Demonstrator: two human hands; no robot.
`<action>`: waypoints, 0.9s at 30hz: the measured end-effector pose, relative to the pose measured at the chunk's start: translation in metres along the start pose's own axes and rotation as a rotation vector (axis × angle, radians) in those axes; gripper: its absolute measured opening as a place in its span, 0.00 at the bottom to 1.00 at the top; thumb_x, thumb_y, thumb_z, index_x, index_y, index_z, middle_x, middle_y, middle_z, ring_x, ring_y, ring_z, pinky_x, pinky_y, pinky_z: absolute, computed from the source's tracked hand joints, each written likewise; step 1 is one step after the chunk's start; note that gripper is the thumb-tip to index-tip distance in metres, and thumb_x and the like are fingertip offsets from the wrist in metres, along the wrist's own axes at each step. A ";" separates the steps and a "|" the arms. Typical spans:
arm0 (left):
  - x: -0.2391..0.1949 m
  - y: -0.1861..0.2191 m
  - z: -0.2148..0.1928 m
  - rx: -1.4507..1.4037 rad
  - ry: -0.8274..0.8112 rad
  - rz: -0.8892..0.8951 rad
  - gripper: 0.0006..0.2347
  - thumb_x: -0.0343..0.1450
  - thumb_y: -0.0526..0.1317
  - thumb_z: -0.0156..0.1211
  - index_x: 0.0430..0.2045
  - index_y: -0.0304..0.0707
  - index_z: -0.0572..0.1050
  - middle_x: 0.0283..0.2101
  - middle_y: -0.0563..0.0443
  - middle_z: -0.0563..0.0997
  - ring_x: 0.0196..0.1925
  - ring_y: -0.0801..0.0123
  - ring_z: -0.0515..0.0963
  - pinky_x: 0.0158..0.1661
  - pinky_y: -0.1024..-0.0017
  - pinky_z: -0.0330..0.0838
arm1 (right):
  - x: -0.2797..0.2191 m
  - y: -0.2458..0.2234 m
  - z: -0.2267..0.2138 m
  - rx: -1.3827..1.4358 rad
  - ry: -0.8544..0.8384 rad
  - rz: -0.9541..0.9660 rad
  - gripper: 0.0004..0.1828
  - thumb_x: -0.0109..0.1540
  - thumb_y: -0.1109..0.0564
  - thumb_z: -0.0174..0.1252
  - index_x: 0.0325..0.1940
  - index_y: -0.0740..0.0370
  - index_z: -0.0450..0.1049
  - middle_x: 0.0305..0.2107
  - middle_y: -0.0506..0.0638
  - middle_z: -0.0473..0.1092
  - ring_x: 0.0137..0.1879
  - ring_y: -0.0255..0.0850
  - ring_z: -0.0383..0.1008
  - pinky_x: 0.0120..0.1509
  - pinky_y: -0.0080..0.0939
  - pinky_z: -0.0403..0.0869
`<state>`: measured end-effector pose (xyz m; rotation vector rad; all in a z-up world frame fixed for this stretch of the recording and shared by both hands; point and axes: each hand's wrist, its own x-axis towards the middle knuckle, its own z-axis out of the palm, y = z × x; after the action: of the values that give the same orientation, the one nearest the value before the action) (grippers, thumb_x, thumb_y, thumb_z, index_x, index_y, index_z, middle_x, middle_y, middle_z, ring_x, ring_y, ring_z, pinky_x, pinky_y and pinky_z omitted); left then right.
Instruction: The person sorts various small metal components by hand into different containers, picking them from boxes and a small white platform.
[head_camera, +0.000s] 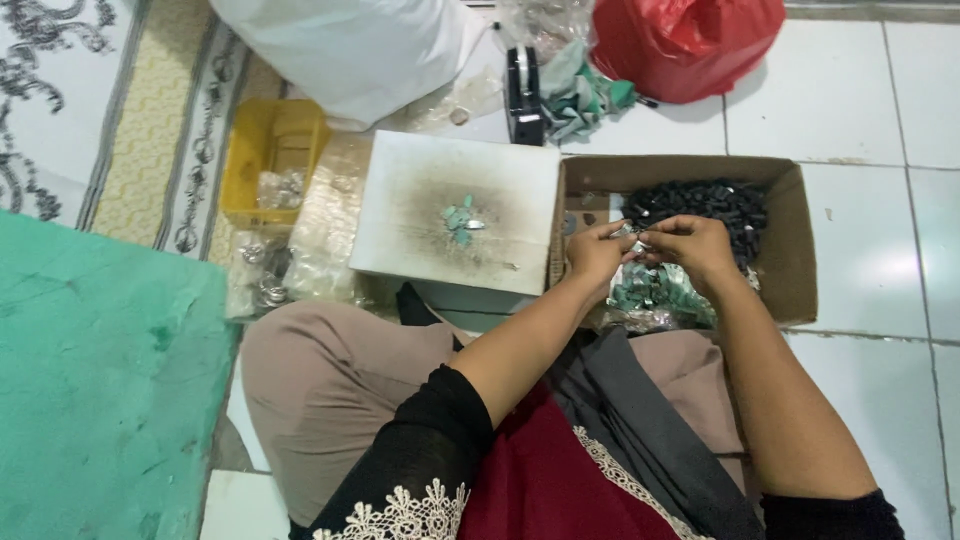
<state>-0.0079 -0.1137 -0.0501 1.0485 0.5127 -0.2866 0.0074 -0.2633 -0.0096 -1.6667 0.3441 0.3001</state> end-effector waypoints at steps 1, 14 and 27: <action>0.000 0.008 -0.008 -0.006 0.006 0.009 0.16 0.71 0.29 0.65 0.55 0.26 0.75 0.48 0.23 0.75 0.51 0.41 0.81 0.46 0.59 0.82 | 0.000 -0.006 0.011 -0.004 -0.009 -0.006 0.15 0.57 0.65 0.73 0.41 0.75 0.76 0.37 0.70 0.75 0.41 0.57 0.81 0.41 0.53 0.83; 0.005 0.132 -0.176 0.241 0.108 0.131 0.15 0.70 0.28 0.66 0.51 0.33 0.79 0.42 0.24 0.79 0.41 0.47 0.85 0.38 0.63 0.86 | 0.013 -0.037 0.199 0.021 -0.212 -0.106 0.16 0.57 0.67 0.72 0.46 0.77 0.77 0.36 0.70 0.76 0.40 0.56 0.82 0.42 0.53 0.84; 0.037 0.141 -0.233 0.660 0.285 0.275 0.14 0.73 0.50 0.61 0.50 0.51 0.82 0.48 0.46 0.85 0.54 0.53 0.82 0.54 0.59 0.77 | -0.011 -0.081 0.266 -0.666 -0.244 -0.329 0.11 0.59 0.63 0.68 0.47 0.62 0.83 0.40 0.58 0.81 0.52 0.54 0.81 0.58 0.51 0.77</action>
<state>0.0263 0.1585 -0.0565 1.8015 0.5319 -0.0545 0.0303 0.0102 0.0360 -2.2684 -0.2475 0.3904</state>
